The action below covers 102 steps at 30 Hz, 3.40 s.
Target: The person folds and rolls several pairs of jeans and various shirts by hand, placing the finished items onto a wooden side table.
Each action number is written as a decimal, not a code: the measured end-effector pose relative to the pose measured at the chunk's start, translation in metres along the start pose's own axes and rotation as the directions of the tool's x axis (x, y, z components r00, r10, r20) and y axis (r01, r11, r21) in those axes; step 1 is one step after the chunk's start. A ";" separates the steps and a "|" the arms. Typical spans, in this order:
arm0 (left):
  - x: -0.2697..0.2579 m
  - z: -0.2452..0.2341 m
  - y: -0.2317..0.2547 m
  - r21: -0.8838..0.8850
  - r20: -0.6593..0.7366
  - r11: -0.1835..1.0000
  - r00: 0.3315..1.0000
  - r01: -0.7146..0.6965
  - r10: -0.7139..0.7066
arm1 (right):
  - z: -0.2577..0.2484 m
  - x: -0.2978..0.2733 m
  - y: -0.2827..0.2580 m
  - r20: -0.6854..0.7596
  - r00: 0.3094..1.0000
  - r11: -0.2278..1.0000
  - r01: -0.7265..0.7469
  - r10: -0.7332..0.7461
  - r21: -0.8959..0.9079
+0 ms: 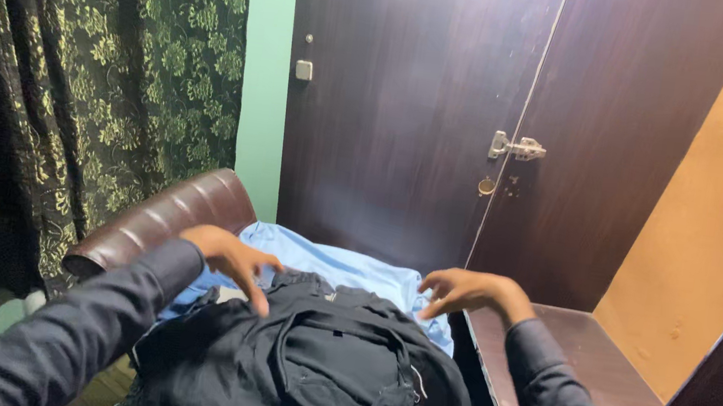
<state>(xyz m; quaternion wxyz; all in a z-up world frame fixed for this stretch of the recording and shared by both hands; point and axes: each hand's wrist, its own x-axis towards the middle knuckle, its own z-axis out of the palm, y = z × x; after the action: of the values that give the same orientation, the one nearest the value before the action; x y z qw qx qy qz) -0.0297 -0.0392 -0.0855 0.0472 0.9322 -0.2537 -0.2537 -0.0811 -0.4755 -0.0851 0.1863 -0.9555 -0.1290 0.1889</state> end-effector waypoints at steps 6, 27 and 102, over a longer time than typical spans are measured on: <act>-0.023 0.084 0.077 0.147 0.134 0.988 0.990 -0.053 0.034 | 0.089 -0.009 -0.056 0.230 0.920 0.936 0.343 -0.319 -0.075; 0.032 0.098 0.064 0.531 -0.777 0.848 0.399 -0.003 0.488 | 0.095 0.019 -0.064 -0.454 0.860 0.899 0.012 -0.232 -0.437; 0.081 0.119 0.050 -0.099 -0.427 0.995 0.903 0.011 -0.052 | 0.194 0.065 -0.033 -0.648 0.761 0.998 -0.027 -0.015 -0.055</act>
<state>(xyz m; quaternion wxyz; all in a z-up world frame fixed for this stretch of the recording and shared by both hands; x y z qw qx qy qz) -0.0509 -0.1182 -0.2141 0.1418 0.9659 -0.2097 -0.0550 -0.1079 -0.3656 -0.2590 0.1897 -0.9675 -0.0592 -0.1563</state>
